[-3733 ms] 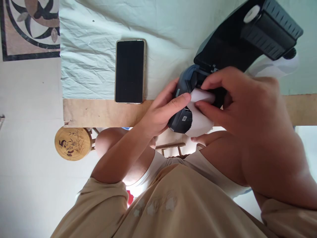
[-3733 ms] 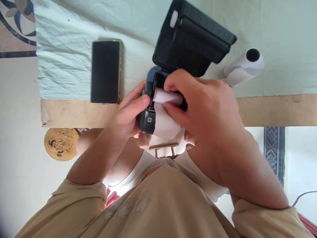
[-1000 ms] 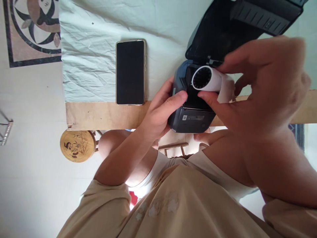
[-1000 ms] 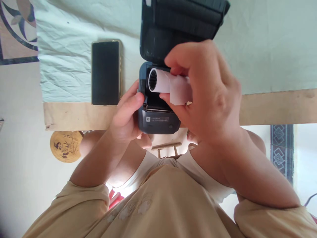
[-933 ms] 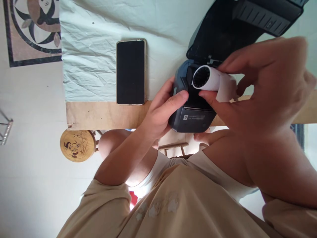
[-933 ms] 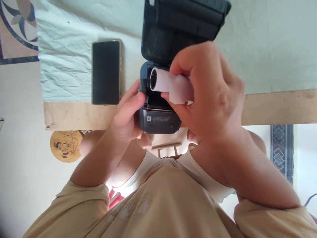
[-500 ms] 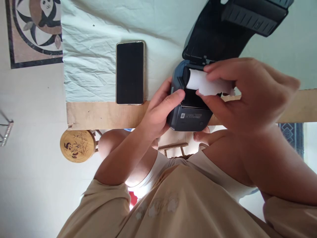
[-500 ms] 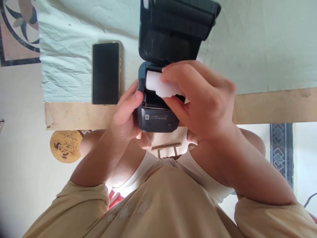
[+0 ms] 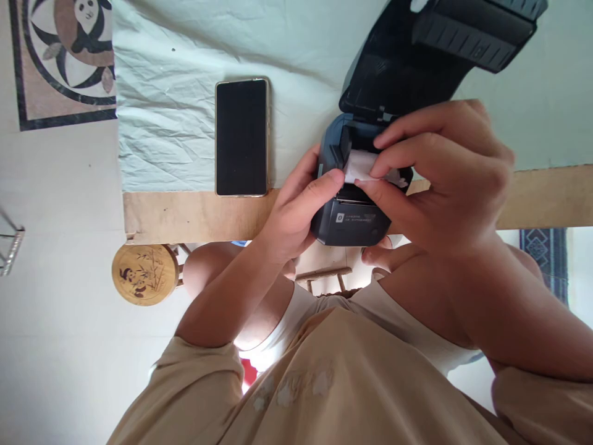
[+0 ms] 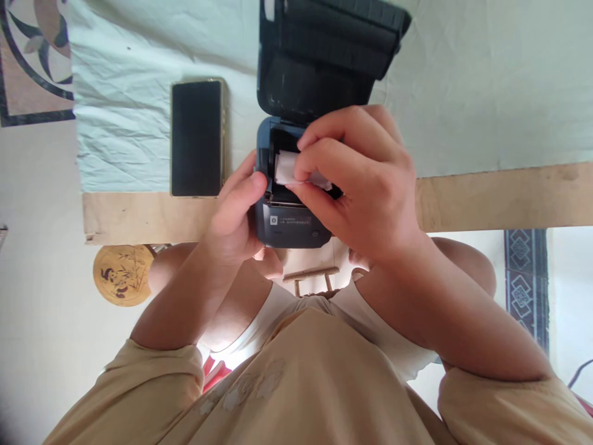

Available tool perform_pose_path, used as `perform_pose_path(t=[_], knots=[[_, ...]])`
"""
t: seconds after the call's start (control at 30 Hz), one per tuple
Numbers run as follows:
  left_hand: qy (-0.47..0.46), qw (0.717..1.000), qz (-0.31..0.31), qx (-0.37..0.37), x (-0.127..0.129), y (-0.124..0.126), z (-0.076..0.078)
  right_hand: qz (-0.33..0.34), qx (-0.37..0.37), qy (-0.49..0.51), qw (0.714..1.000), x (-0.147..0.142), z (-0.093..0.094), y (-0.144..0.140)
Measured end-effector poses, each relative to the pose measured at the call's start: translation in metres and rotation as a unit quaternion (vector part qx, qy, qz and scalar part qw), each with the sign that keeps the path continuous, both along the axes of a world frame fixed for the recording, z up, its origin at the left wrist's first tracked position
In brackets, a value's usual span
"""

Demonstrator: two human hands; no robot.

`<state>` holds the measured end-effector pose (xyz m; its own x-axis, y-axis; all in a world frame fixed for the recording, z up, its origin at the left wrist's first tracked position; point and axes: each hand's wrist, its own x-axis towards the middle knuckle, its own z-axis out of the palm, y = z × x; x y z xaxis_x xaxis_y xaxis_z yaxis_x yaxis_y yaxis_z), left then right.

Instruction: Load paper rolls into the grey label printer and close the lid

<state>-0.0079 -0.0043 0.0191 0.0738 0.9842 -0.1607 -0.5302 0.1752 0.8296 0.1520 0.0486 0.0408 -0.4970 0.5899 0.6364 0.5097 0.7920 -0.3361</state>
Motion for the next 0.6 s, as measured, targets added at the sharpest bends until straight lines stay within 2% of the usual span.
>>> perform_pose_path(t=[0.1, 0.23, 0.33, 0.47, 0.53, 0.6], knots=[[0.003, 1.000, -0.002, -0.003, 0.0011, -0.0002, 0.0003, -0.014, 0.018, 0.022, 0.999, -0.0010, 0.0009, -0.0022], [-0.040, 0.999, 0.006, 0.005, 0.0012, -0.0005, -0.0029, 0.062, 0.006, 0.016, 0.998, -0.0011, 0.0020, -0.0048], [-0.069, 0.998, -0.002, 0.013, -0.0010, -0.0016, -0.0036, 0.098, 0.024, 0.024, 0.995, -0.0012, 0.0009, -0.0056], [-0.055, 0.998, -0.011, 0.002, -0.0047, -0.0031, -0.0006, 0.139, 0.017, 0.036, 0.989, -0.0001, 0.0002, -0.0038], [-0.020, 1.000, 0.002, -0.005, -0.0054, -0.0030, 0.0004, 0.128, 0.011, 0.057, 0.990, 0.0014, 0.0016, -0.0024], [0.002, 1.000, 0.006, -0.003, -0.0051, -0.0027, 0.0005, 0.075, 0.008, 0.055, 0.996, 0.0027, 0.0037, -0.0018]])
